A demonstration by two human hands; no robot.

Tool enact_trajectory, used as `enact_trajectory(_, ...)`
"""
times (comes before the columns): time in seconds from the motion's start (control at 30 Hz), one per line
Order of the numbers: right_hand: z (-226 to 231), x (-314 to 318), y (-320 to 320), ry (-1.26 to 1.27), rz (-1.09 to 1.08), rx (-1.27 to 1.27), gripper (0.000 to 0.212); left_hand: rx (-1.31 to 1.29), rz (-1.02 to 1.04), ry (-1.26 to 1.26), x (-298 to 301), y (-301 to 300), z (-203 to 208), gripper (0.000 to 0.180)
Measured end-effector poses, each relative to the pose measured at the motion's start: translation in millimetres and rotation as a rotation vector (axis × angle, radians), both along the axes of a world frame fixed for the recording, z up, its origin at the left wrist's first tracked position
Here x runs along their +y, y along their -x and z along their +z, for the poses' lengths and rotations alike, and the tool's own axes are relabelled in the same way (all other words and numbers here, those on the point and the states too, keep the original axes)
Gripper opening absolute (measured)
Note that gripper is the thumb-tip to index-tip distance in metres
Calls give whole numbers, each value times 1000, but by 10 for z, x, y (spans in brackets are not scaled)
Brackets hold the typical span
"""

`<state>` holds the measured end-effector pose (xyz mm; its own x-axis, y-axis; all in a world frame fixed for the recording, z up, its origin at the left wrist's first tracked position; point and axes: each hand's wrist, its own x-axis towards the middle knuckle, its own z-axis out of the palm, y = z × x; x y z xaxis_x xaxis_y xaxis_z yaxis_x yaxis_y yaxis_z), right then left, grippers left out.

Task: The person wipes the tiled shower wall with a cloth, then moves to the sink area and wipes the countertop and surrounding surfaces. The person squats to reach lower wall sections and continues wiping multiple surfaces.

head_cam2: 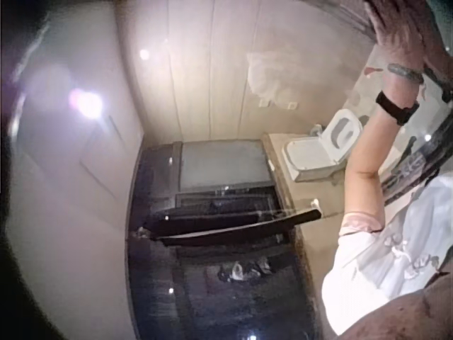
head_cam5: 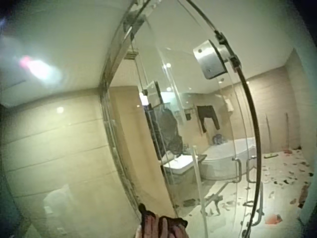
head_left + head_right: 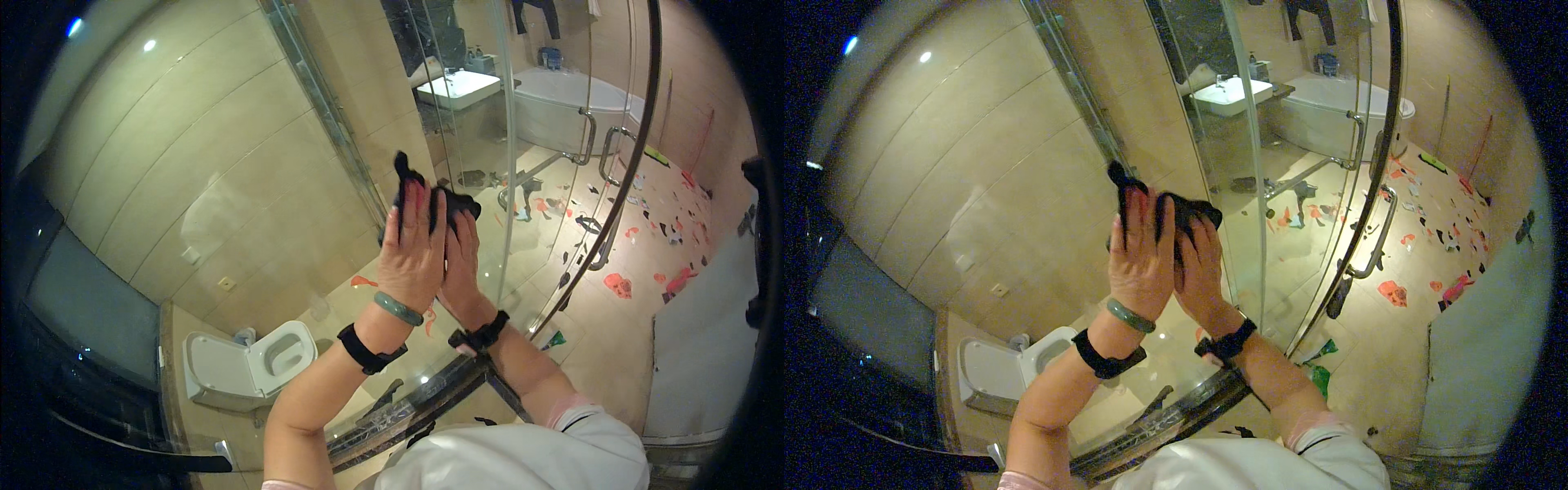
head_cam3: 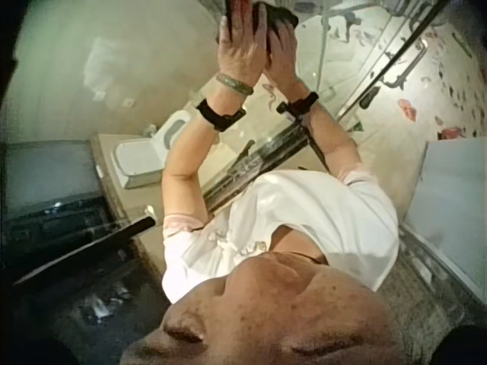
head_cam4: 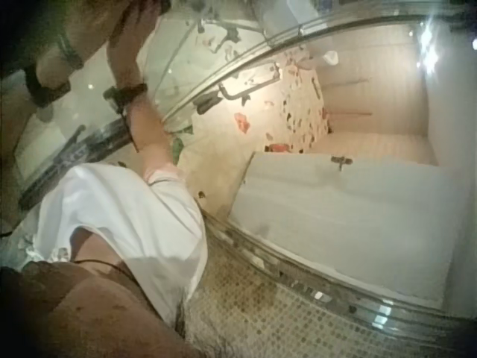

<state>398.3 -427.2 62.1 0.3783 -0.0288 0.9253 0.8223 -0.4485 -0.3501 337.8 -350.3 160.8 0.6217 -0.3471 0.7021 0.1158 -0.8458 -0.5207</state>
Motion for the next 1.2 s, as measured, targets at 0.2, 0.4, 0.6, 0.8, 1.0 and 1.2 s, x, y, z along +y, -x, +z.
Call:
enact_trajectory(0.2, -343, 147, 109, 0, 65, 205, 58, 63, -81, -28, 72, 0, -87, 54)
enact_trajectory(0.4, 610, 55, -347, -69, -33, -65, 59, -84, -72, 32, -99, -317, 718, 56)
enact_trajectory(0.6, 1175, 209, -306, -68, -44, -286, 45, -245, 68, 5, 177, 4, 976, 54)
enact_trajectory(0.8, 1331, 653, 413, 60, 35, -278, 38, -266, 136, 77, 751, 728, 991, 54)
enact_trajectory(1.0, 1558, 1268, 1253, 157, 189, -355, 40, -364, 176, 135, 1534, 1583, 996, 56)
enact_trajectory(1.2, 1834, 1983, 2121, 257, 254, -418, 47, -402, 204, 261, 2330, 2543, 1110, 68)
